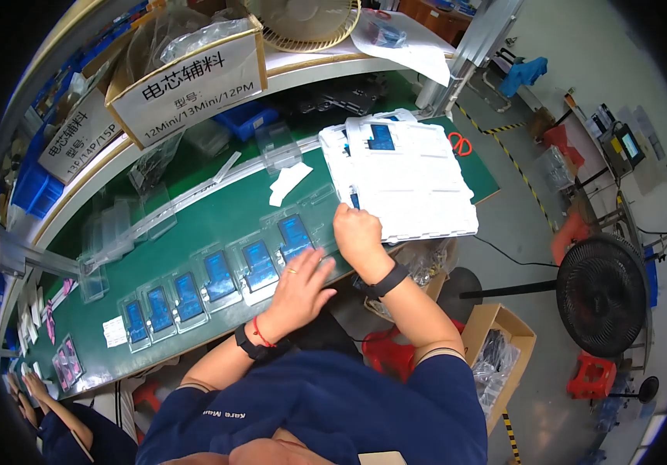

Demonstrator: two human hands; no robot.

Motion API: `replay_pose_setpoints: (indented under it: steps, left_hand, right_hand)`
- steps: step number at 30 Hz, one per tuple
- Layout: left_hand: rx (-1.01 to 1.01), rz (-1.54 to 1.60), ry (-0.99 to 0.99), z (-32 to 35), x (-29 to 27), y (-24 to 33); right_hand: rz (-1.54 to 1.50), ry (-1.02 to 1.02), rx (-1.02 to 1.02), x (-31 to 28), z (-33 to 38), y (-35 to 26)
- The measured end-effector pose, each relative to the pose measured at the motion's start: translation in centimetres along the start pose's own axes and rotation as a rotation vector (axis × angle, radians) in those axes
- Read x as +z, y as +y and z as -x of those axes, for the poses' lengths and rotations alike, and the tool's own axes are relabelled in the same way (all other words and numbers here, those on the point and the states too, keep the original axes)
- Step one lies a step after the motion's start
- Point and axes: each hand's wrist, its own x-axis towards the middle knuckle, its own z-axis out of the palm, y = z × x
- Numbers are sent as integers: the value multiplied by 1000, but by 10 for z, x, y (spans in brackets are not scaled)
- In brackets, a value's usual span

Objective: Inspecting and packaging electronic battery components into plastic trays at a manufacturing workbench.

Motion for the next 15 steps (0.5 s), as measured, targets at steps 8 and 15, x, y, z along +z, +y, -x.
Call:
replay_pose_setpoints:
  steps: [8, 15]
  left_hand:
    - [-4, -259, -186, -2, 7, -25]
    - [-13, -237, -254, 4, 1, -28]
  right_hand:
    - [-150, -210, 295, -30, -89, 58]
    - [-195, -344, 627, 47, -183, 136]
